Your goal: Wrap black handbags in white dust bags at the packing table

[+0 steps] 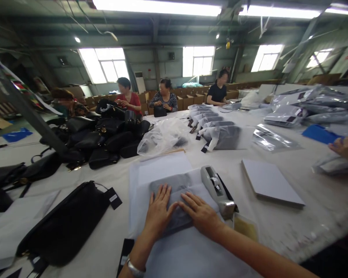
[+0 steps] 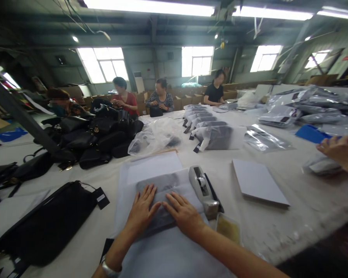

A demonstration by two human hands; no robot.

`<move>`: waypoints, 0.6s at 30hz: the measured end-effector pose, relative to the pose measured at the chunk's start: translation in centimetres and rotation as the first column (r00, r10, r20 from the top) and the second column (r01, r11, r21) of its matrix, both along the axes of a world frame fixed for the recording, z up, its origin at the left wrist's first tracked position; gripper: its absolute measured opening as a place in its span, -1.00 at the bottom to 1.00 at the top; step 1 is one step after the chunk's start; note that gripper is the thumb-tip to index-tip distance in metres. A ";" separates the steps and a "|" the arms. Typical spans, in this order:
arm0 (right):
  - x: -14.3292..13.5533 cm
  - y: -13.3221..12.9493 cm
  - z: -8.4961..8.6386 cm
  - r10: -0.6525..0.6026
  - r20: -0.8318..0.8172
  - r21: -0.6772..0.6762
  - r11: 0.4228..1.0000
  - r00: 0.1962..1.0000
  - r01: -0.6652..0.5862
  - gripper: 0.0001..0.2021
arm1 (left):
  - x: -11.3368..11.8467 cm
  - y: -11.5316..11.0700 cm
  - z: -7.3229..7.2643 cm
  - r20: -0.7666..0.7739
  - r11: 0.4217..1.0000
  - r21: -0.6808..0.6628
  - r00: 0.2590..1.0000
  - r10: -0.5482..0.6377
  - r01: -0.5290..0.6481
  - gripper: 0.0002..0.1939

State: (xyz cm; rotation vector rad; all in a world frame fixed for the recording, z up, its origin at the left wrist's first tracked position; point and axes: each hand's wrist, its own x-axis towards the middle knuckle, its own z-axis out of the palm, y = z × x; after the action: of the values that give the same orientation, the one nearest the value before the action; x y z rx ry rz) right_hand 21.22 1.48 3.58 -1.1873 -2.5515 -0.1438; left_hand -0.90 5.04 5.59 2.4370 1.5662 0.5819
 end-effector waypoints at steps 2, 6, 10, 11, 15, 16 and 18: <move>-0.2 0.9 1.9 0.012 -0.007 -0.053 0.999 1.000 -0.012 -0.36 | -1.3 0.2 1.2 0.081 1.000 -0.002 0.996 0.022 -0.022 -0.41; -0.5 4.7 8.1 0.030 -0.088 -0.172 0.984 0.996 -0.045 -0.47 | -4.3 -0.1 3.6 0.219 0.986 0.076 0.967 0.128 -0.147 -0.43; -0.1 11.4 12.3 -0.010 -0.231 -0.132 0.991 0.973 -0.021 -0.61 | -6.0 1.0 4.6 0.263 0.951 -0.031 0.915 0.306 -0.309 -0.28; 0.1 13.0 12.5 -0.023 -0.263 -0.108 0.994 0.964 -0.006 -0.55 | -6.1 1.7 4.6 0.260 0.933 -0.088 0.896 0.359 -0.348 -0.23; 1.1 18.2 10.9 -0.068 -0.363 -0.167 0.986 0.929 0.007 -0.26 | -5.8 5.3 4.3 0.243 0.862 -0.285 0.838 0.488 -0.419 -0.13; 1.3 19.0 10.3 -0.095 -0.381 -0.211 0.977 0.920 0.013 -0.24 | -5.5 6.2 4.2 0.250 0.858 -0.304 0.834 0.491 -0.414 -0.13; 1.6 20.2 9.4 -0.155 -0.412 -0.286 0.958 0.898 0.034 -0.26 | -5.0 7.6 3.9 0.255 0.856 -0.315 0.832 0.492 -0.409 -0.16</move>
State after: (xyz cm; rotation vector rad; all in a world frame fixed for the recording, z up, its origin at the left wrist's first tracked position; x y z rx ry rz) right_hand 22.85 21.69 12.97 -1.2735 -2.1644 0.4199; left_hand -5.94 12.64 9.46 1.6766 1.9368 0.7656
